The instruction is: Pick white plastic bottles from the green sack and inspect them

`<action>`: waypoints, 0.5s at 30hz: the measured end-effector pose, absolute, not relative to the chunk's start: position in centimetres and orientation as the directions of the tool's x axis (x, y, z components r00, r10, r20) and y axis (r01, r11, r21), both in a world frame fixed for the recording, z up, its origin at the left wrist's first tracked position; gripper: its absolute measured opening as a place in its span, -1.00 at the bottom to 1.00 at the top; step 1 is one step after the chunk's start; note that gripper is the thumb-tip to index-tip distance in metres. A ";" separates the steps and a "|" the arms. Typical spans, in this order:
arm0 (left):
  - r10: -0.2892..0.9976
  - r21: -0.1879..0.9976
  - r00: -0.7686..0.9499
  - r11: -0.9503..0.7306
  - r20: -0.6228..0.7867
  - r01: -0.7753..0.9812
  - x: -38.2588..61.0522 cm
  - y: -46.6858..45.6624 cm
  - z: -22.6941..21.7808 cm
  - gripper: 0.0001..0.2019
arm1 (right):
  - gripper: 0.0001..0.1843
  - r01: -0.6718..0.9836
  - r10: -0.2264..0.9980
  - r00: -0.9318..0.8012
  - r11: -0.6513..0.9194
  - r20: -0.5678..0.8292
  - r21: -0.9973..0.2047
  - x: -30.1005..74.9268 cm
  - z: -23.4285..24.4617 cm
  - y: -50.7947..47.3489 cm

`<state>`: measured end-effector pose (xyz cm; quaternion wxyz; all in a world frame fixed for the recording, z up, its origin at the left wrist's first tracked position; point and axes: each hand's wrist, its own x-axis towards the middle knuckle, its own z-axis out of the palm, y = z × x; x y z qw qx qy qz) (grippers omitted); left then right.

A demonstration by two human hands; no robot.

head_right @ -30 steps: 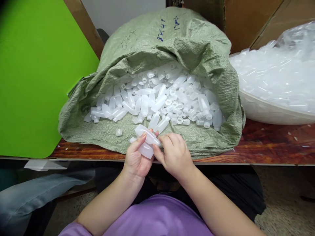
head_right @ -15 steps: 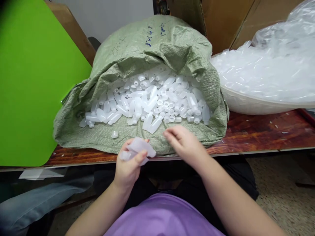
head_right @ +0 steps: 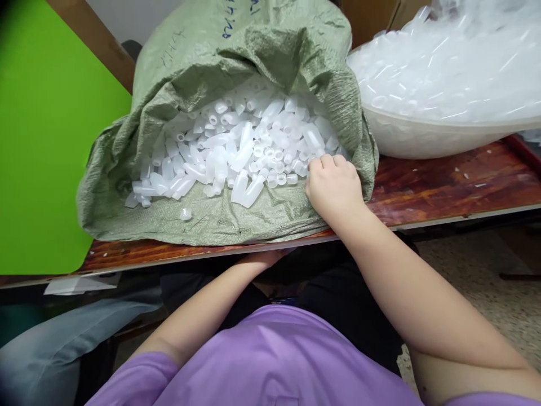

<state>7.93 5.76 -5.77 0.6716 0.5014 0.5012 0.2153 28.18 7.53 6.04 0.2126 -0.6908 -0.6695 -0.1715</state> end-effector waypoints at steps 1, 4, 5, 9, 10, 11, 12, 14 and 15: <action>0.797 0.901 0.422 0.363 -0.432 0.237 8.1 6.2 -5.8 -0.76 | -0.76 0.993 0.847 0.062 0.000 0.528 -0.117 28.2 6.2 7.2; 0.793 0.909 0.472 0.236 -0.385 0.345 7.7 6.6 -5.2 -0.86 | -0.67 0.945 0.805 0.097 0.110 0.585 -0.308 28.2 7.2 5.2; 0.790 0.904 0.475 0.222 -0.387 0.366 7.4 6.4 -4.8 -0.87 | -0.66 0.913 0.781 0.095 0.178 0.617 -0.366 28.0 7.5 4.2; 0.752 0.878 0.505 0.202 -0.423 0.434 5.6 4.3 -2.0 -0.85 | -0.68 0.721 0.764 -0.025 0.461 0.645 -0.518 26.8 7.4 -0.2; 0.725 0.874 0.527 0.221 -0.444 0.432 5.1 3.6 -1.1 -0.84 | -0.69 0.663 0.795 -0.085 0.495 0.601 -0.561 26.4 6.9 -1.3; 0.692 0.871 0.548 0.264 -0.470 0.414 4.7 3.0 -0.1 -0.81 | -0.70 0.611 0.827 -0.148 0.507 0.542 -0.607 25.9 6.3 -2.3; 0.662 0.866 0.562 0.332 -0.496 0.374 4.4 2.4 0.9 -0.76 | -0.71 0.570 0.854 -0.208 0.502 0.477 -0.650 25.5 5.6 -3.2; 0.624 0.827 0.567 0.520 -0.538 0.213 4.0 1.4 2.5 -0.68 | -0.69 0.522 0.876 -0.287 0.483 0.389 -0.703 24.6 4.0 -4.7; 0.617 0.781 0.554 0.616 -0.559 0.102 3.9 1.0 3.0 -0.66 | -0.67 0.509 0.878 -0.295 0.479 0.378 -0.715 24.3 3.3 -5.3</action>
